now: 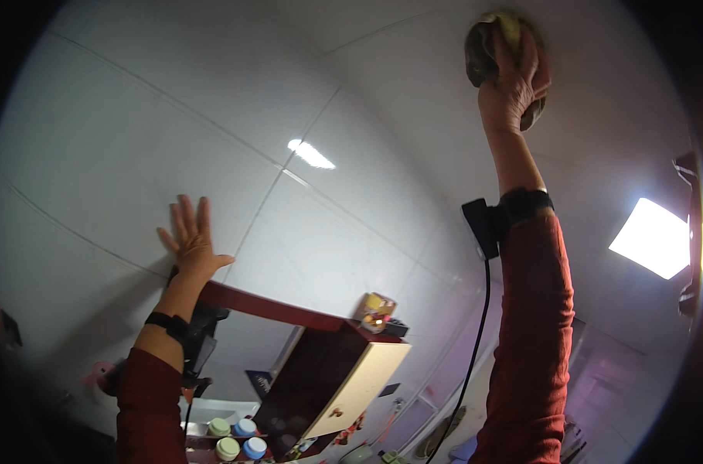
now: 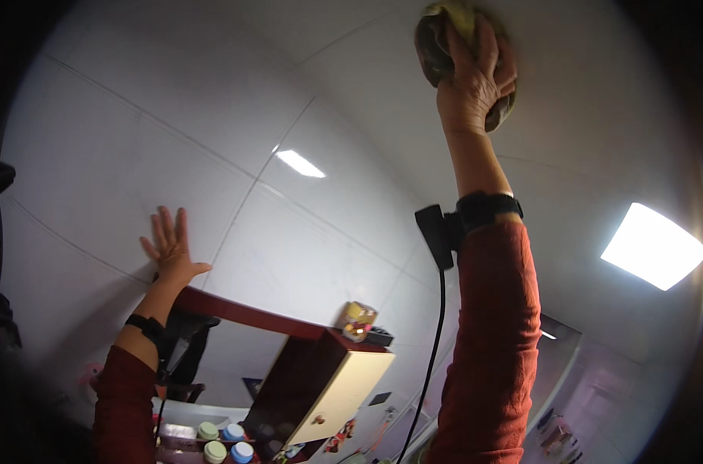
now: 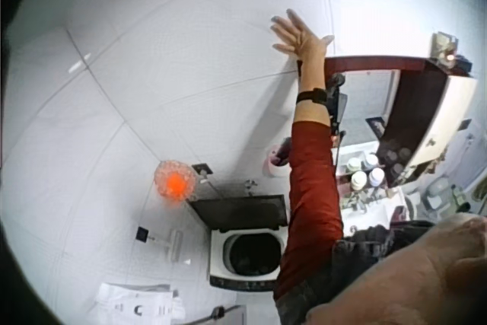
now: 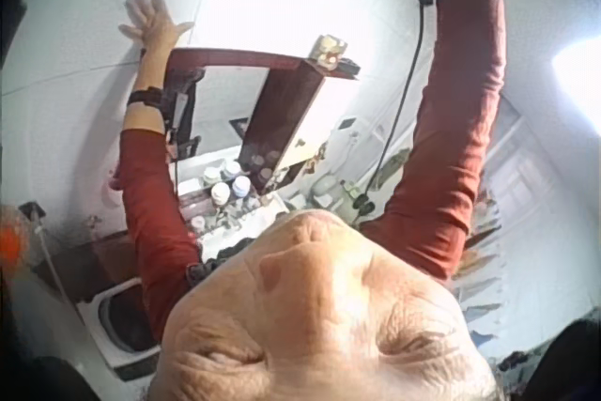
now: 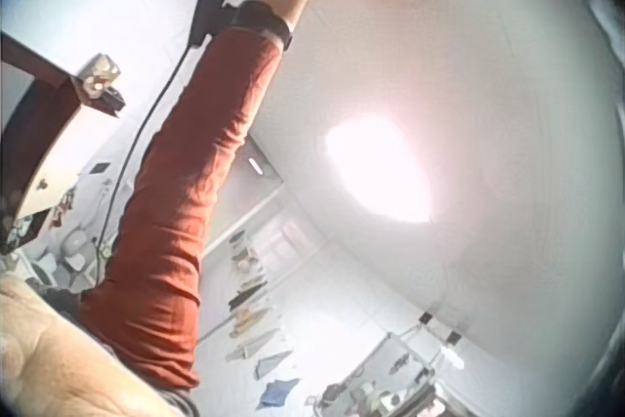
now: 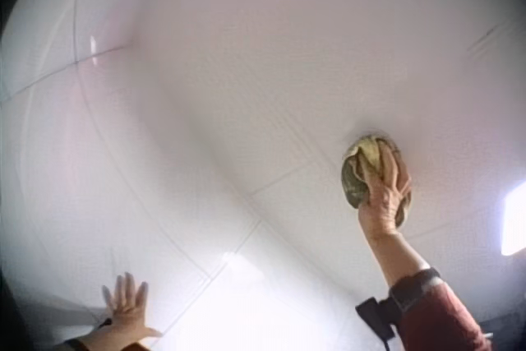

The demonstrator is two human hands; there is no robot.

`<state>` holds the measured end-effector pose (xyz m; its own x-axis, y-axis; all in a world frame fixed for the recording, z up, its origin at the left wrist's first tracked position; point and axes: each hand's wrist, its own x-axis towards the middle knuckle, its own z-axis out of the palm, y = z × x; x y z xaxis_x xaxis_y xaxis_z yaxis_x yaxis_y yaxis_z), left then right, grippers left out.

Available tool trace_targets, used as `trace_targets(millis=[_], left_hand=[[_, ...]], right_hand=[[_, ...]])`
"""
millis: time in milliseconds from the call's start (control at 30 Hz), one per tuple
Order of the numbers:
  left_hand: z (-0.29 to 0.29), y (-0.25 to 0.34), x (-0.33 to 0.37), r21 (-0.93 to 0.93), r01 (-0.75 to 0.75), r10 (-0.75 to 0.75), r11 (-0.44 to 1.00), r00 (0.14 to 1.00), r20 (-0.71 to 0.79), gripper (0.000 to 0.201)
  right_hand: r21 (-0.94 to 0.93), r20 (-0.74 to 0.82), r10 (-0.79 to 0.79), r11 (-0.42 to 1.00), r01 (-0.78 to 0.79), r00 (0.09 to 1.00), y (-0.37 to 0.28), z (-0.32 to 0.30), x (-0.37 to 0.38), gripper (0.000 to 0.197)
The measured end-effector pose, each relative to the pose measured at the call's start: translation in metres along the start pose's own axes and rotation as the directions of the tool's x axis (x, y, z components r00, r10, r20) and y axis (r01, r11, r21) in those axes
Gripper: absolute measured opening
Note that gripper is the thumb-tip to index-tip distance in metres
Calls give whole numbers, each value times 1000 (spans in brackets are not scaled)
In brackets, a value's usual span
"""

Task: The person stands on a wooden chair and wipes the tiled ceiling with a cloth. They repeatedly climb up and down the chair to reach different sections of the ceiling, using the cloth in their right hand while stabilizing with the left hand.

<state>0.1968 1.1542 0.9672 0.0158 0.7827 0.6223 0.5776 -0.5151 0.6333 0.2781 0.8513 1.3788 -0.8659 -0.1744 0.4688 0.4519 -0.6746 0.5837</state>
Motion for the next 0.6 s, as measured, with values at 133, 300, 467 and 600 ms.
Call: trace_targets(millis=[133,300,467,600], left_hand=[[-2,-3,0,33,-13,12,999,999,48,135],[0,-3,6,36,-16,12,999,996,86,140],[6,-5,8,45,-18,15,999,998,65,139],[9,-9,2,-15,-96,95,995,995,-34,133]], right_hand=[[115,145,-75,992,59,987,-28,56,-68,60],[279,503,472,704,-653,724,-128,97,-167,54],[812,127,350,501,-300,928,-242,133,-119,43],[647,392,55,693,-317,918,-334,128,-76,49]])
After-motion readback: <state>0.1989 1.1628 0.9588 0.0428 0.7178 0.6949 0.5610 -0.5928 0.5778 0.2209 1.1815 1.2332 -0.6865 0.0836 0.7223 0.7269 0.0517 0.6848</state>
